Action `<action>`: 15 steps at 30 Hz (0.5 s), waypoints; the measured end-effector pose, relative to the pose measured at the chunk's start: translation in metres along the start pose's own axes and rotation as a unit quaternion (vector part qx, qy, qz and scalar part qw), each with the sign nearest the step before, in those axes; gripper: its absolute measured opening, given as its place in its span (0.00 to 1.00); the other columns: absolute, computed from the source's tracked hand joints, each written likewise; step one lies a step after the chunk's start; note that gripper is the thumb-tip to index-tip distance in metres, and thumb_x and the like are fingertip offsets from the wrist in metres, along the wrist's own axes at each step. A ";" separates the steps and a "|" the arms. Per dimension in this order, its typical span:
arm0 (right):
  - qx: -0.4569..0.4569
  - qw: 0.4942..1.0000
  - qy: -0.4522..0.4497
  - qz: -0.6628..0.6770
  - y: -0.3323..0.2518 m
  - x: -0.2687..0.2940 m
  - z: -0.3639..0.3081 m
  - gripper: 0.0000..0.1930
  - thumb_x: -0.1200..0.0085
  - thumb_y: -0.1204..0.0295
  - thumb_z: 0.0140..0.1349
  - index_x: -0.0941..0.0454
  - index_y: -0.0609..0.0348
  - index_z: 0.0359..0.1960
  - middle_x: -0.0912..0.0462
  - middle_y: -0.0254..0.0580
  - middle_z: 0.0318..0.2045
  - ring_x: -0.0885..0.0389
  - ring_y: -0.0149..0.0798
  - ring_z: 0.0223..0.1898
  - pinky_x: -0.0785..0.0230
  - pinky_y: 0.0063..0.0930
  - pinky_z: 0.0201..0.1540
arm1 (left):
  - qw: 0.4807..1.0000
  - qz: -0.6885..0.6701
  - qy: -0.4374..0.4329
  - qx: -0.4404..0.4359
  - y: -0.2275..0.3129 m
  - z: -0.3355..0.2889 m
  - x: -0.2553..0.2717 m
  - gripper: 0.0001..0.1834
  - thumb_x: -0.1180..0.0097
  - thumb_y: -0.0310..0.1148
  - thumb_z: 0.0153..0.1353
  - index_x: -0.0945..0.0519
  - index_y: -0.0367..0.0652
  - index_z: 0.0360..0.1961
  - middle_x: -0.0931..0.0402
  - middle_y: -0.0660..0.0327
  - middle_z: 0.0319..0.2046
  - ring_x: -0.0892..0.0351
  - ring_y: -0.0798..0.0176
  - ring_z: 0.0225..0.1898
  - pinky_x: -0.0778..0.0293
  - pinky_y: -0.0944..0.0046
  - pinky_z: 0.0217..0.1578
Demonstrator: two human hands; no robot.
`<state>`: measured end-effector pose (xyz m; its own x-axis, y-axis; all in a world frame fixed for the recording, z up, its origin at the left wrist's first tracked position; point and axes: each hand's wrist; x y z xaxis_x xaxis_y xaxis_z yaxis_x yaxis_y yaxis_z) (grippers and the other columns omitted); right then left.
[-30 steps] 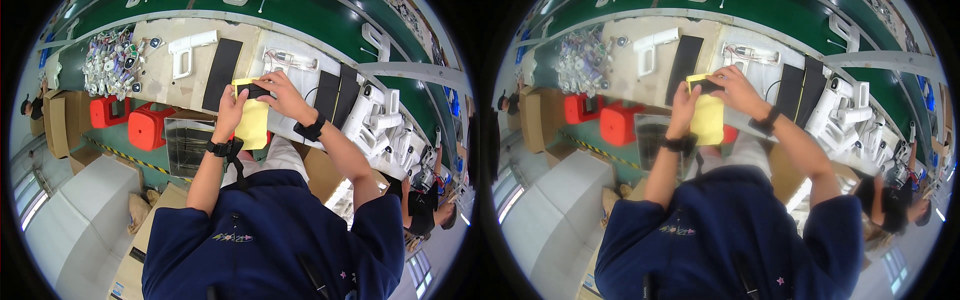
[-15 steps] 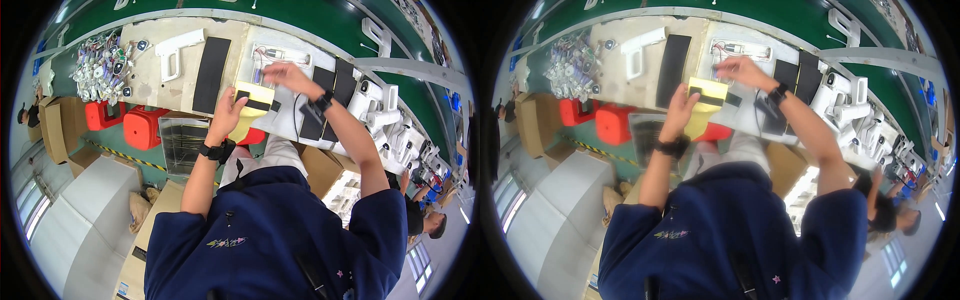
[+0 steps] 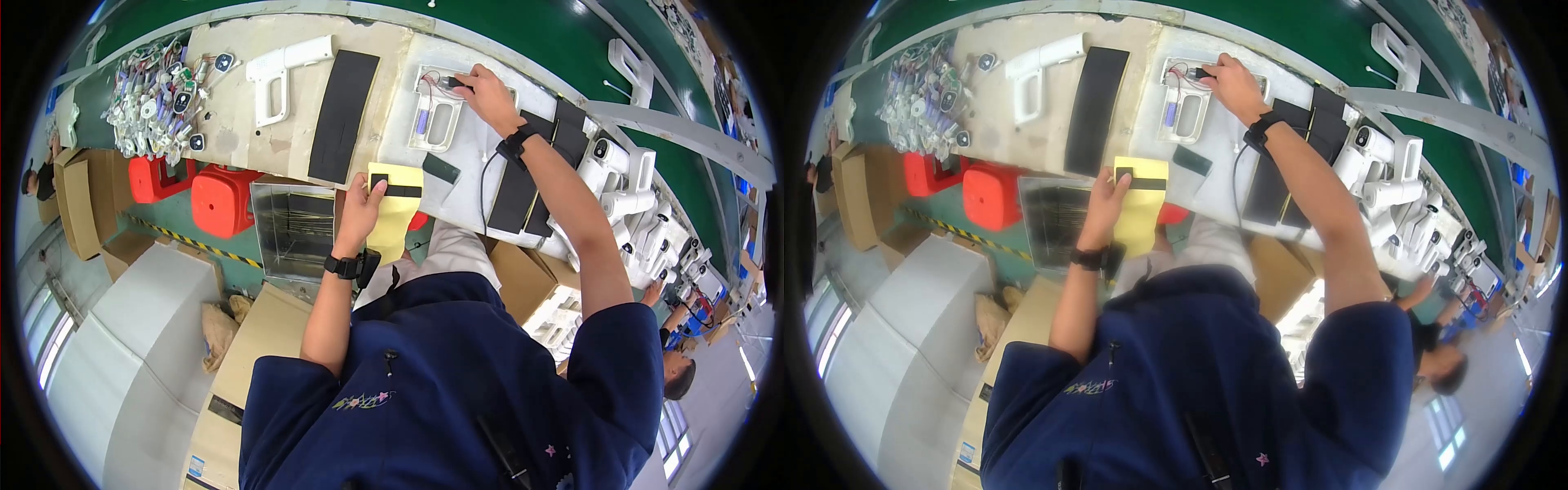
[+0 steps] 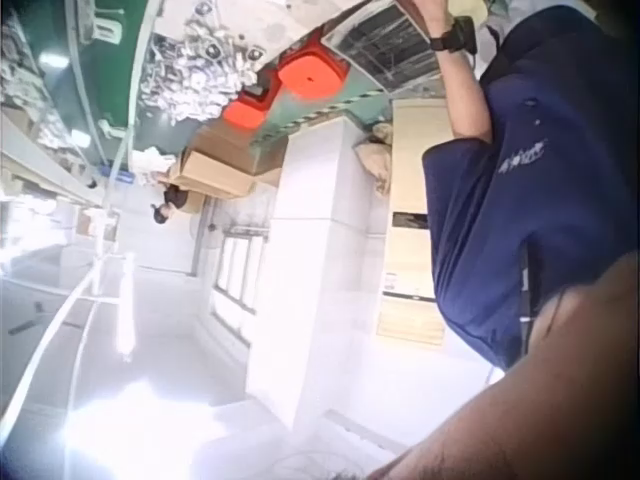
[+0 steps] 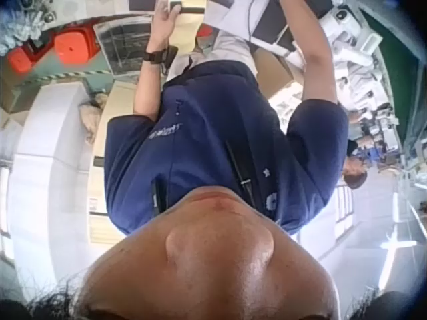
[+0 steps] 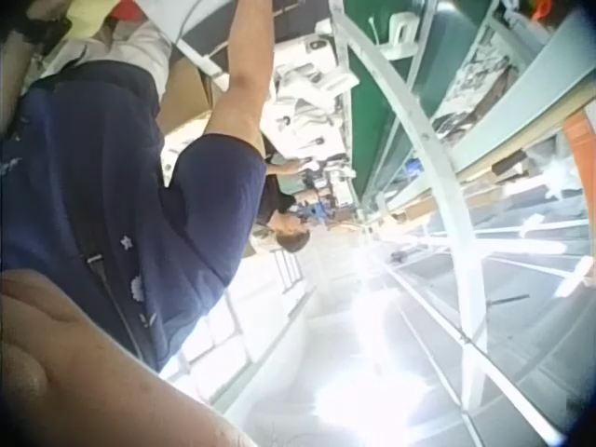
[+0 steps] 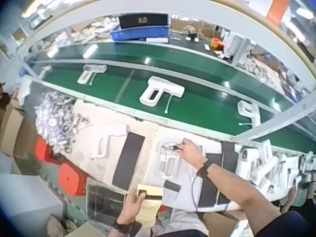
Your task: Packing white plastic component housings into a box and then assembling parts at a workbench.
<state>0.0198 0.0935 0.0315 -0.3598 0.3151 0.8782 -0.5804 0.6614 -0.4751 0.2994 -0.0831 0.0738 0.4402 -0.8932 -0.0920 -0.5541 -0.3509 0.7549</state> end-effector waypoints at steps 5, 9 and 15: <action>-0.026 0.999 0.009 -0.027 -0.033 0.015 -0.005 0.21 0.38 0.68 0.55 0.22 0.51 0.52 0.22 0.44 0.37 0.24 0.49 0.41 0.29 0.39 0.45 | 0.999 -0.033 0.008 -0.007 -0.009 -0.007 0.016 0.13 0.47 0.35 0.68 0.31 0.37 0.45 0.21 0.60 0.31 0.23 0.72 0.31 0.28 0.71 0.32; 0.158 0.981 -0.034 0.107 -0.057 -0.007 -0.019 0.22 0.36 0.73 0.51 0.20 0.51 0.51 0.20 0.41 0.38 0.26 0.46 0.44 0.32 0.37 0.50 | 1.000 -0.017 0.015 0.009 -0.014 -0.010 0.027 0.13 0.47 0.35 0.68 0.31 0.36 0.45 0.21 0.60 0.33 0.23 0.72 0.33 0.27 0.71 0.34; 0.176 0.966 -0.097 0.161 -0.066 -0.037 -0.032 0.20 0.38 0.77 0.52 0.19 0.51 0.49 0.20 0.36 0.36 0.30 0.40 0.44 0.33 0.31 0.51 | 0.999 -0.034 0.034 0.004 -0.022 -0.025 0.040 0.13 0.48 0.33 0.68 0.31 0.35 0.47 0.21 0.57 0.39 0.22 0.68 0.40 0.26 0.68 0.41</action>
<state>0.0948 0.0598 0.0325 -0.6732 0.3102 0.6712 -0.6161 0.2666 -0.7412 0.3475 -0.1041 0.0697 0.5240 -0.8461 -0.0979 -0.5269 -0.4123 0.7432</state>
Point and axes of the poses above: each hand's wrist, its own z-axis towards the middle knuckle, its own x-axis out of the back of the hand, y = z × x
